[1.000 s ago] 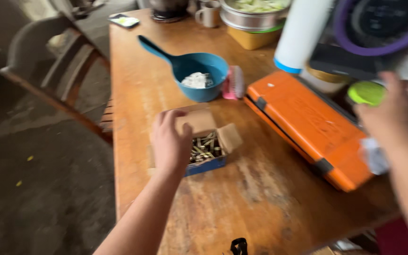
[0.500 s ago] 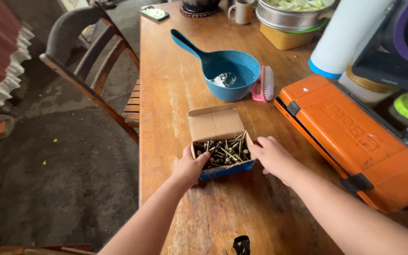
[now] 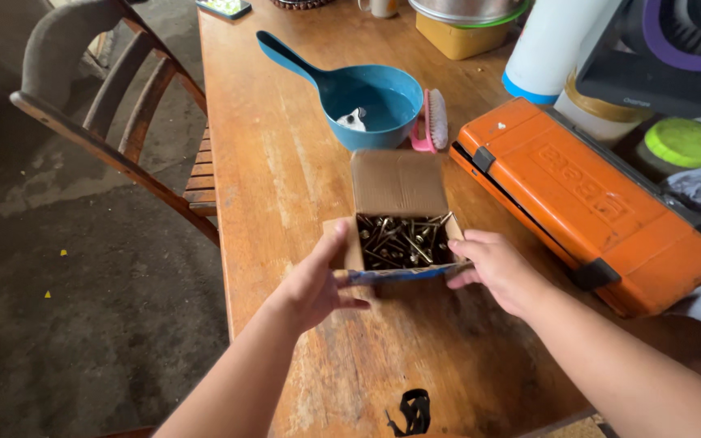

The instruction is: The person pours metal fasteners from a blue box onto a wooden table, then repeatedly picks up individual fasteners and small black plastic pieces, inserts the plastic pieces onto the fasteners, and places the assembled units on the table. The person continues this process throughout the clip.

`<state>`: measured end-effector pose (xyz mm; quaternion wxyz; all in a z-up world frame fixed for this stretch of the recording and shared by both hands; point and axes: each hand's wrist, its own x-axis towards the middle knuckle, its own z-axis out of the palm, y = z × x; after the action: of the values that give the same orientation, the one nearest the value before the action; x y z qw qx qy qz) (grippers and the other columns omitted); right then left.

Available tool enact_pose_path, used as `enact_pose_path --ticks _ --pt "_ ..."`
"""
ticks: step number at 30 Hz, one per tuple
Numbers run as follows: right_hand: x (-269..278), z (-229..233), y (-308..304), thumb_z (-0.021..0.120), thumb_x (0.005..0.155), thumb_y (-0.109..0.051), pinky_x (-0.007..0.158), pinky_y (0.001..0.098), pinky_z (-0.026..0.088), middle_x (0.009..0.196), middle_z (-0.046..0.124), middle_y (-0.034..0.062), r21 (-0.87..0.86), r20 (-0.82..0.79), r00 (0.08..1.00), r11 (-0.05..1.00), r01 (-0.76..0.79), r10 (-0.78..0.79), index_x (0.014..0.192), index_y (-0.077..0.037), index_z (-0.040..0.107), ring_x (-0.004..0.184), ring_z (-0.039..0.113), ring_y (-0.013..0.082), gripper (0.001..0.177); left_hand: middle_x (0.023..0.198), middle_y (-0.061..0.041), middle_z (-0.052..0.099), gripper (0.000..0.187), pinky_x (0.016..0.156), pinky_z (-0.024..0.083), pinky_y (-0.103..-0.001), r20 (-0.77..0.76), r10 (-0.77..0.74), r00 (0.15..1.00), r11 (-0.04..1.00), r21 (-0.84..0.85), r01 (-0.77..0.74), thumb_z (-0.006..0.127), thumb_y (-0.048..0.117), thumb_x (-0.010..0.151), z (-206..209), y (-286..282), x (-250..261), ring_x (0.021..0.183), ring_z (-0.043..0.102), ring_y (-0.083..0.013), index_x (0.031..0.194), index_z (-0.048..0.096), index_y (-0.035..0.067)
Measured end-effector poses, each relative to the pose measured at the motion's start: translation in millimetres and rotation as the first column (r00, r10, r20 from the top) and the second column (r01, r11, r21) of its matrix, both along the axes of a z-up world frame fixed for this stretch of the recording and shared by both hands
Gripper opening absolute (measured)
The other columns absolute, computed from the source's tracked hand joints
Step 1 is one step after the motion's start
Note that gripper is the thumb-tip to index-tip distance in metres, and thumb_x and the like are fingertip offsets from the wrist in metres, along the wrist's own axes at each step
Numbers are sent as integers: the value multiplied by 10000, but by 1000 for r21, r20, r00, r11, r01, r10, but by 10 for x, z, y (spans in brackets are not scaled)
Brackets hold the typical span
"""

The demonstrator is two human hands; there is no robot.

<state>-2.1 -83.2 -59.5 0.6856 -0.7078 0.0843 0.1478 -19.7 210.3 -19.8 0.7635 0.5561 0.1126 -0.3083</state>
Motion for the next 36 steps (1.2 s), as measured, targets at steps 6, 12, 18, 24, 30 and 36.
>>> enact_pose_path --ticks 6,12,18,24,30,36 --pt "-3 -37 176 548 990 -168 789 387 575 1066 681 75 82 83 995 996 39 -46 1102 -30 663 952 639 182 212 1328 -238 617 819 981 491 -586 -48 92 995 993 -71 -95 542 678 931 -35 7 146 1156 583 -372 1482 504 72" --pt "226 118 349 561 921 -9 964 268 446 1320 639 16 -59 200 979 998 -25 36 1423 -38 532 1132 583 96 503 1297 -52 644 590 1016 520 -429 108 155 982 988 -28 -153 582 417 943 -91 -55 236 1159 612 -181 1465 537 147" --pt "314 299 213 493 963 -33 980 367 502 1346 677 132 35 4 985 984 -175 175 1525 -87 507 1123 629 212 564 1291 -118 672 525 978 503 -335 359 183 915 970 85 -228 662 136 921 -311 -218 423 1143 637 -212 1437 572 96" --pt "145 235 41 525 921 -103 1004 333 504 1348 681 78 283 27 997 956 -77 73 1466 -81 554 1149 648 161 546 1262 -114 684 573 961 537 -315 609 62 791 922 268 -278 707 67 831 -335 -254 638 1106 662 -205 1396 614 71" --pt "115 343 27 502 1003 -291 944 380 517 1275 685 81 240 -192 981 971 10 37 1463 -75 573 1107 639 187 513 1299 -129 674 605 908 504 -413 287 90 954 791 562 -244 739 275 869 -49 -241 343 1160 633 -269 1421 548 116" --pt "63 382 91 570 956 -202 875 388 525 1232 645 86 229 -109 994 973 34 -9 1360 -144 454 1085 642 203 424 1344 -95 659 568 973 520 -341 473 126 872 874 363 -324 714 136 829 69 -365 161 1278 617 -221 1379 572 154"
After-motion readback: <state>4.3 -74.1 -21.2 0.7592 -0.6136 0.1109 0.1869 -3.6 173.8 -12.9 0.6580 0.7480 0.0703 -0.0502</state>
